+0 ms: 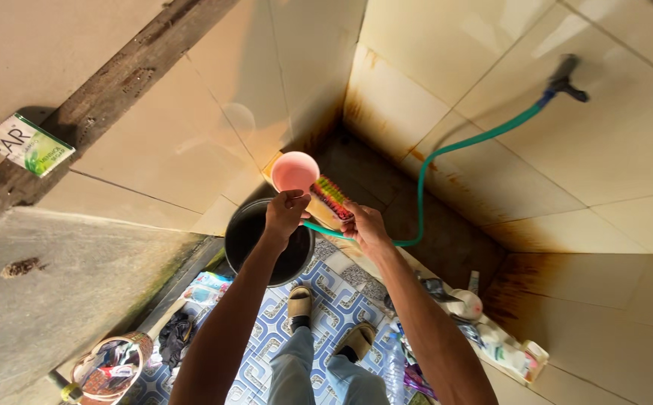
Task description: The person scrubs a tiled wall with a sponge, repeatedly dipping it into a pink cup of water and rinsing it under a tap. They then use a green hose to rinse the cleaned area.
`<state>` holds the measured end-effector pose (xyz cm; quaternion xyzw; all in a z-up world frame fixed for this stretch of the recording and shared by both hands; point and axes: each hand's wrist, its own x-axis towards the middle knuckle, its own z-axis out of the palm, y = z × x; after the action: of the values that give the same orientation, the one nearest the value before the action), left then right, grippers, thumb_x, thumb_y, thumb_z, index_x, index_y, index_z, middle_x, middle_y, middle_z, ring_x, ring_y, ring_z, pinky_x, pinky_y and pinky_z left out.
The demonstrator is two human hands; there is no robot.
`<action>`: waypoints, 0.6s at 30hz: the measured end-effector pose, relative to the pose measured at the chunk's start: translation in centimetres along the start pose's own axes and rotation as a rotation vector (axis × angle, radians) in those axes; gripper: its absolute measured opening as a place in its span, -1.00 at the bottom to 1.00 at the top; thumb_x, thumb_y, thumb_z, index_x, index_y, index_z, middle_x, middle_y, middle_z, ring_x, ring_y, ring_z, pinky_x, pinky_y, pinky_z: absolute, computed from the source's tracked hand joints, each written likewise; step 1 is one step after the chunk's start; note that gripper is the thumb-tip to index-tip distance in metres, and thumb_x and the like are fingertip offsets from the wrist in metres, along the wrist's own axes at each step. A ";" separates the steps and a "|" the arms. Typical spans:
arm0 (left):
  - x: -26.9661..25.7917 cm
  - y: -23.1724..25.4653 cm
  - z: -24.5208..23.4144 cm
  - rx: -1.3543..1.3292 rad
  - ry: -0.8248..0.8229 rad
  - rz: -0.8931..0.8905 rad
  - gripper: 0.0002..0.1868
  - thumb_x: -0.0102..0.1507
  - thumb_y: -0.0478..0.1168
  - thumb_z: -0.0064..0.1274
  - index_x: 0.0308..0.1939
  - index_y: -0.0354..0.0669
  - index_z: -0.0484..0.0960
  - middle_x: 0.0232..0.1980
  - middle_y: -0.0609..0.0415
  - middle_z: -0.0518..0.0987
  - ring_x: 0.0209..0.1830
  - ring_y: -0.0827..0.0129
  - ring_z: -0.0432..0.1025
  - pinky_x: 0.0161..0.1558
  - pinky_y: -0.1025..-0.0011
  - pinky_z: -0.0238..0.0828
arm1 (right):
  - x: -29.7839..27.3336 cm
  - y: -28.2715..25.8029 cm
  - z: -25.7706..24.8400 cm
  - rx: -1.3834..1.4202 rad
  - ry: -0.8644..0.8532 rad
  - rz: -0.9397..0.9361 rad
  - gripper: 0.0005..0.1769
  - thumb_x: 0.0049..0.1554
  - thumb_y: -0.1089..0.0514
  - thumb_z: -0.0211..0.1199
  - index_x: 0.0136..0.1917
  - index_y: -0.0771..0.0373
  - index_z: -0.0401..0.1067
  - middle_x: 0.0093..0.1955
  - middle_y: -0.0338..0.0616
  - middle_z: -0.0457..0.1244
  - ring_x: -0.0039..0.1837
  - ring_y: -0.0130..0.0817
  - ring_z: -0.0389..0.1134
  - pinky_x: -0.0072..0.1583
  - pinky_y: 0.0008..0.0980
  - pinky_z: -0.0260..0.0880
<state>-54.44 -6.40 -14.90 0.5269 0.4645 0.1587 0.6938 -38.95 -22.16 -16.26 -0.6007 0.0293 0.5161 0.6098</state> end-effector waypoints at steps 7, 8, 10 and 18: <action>5.1 -3.5 -4.3 0.078 0.037 -0.077 -0.56 0.25 -0.10 0.24 0.12 -0.26 0.59 -0.18 0.04 0.69 -0.35 0.43 0.59 -0.36 0.45 0.48 | 10.0 6.4 2.3 -0.057 0.204 0.015 -0.59 0.14 -0.09 0.39 -0.08 0.33 0.44 -0.20 -0.03 0.39 -0.27 -0.41 0.39 -0.18 -0.35 0.54; 5.7 -4.0 -4.6 0.086 0.043 -0.093 -0.57 0.25 -0.10 0.24 0.12 -0.26 0.59 -0.17 0.04 0.70 -0.35 0.43 0.59 -0.36 0.45 0.49 | 11.2 7.0 2.5 -0.091 0.237 0.022 -0.59 0.14 -0.09 0.39 -0.08 0.32 0.43 -0.20 -0.02 0.39 -0.25 -0.39 0.41 -0.16 -0.33 0.56; 6.6 -5.0 -5.2 0.107 0.067 -0.123 -0.59 0.25 -0.10 0.26 0.08 -0.27 0.62 -0.16 0.04 0.70 -0.35 0.44 0.60 -0.33 0.48 0.51 | 13.5 8.1 3.0 -0.140 0.282 0.027 -0.58 0.12 -0.09 0.39 -0.08 0.33 0.42 -0.19 -0.02 0.38 -0.23 -0.35 0.43 -0.13 -0.29 0.59; 8.4 -7.9 -6.7 0.095 0.055 -0.221 -0.65 0.23 -0.12 0.23 0.03 -0.22 0.64 -0.14 0.07 0.71 -0.37 0.43 0.60 -0.34 0.46 0.50 | 19.8 10.9 4.1 -0.191 0.248 0.039 -0.39 0.21 -0.22 0.37 -0.07 0.47 0.43 -0.18 0.01 0.37 -0.21 -0.31 0.42 -0.10 -0.27 0.60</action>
<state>-57.60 0.37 -25.92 0.5003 0.5455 0.0733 0.6684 -39.32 -10.01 -35.76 -0.7143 0.0668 0.4503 0.5315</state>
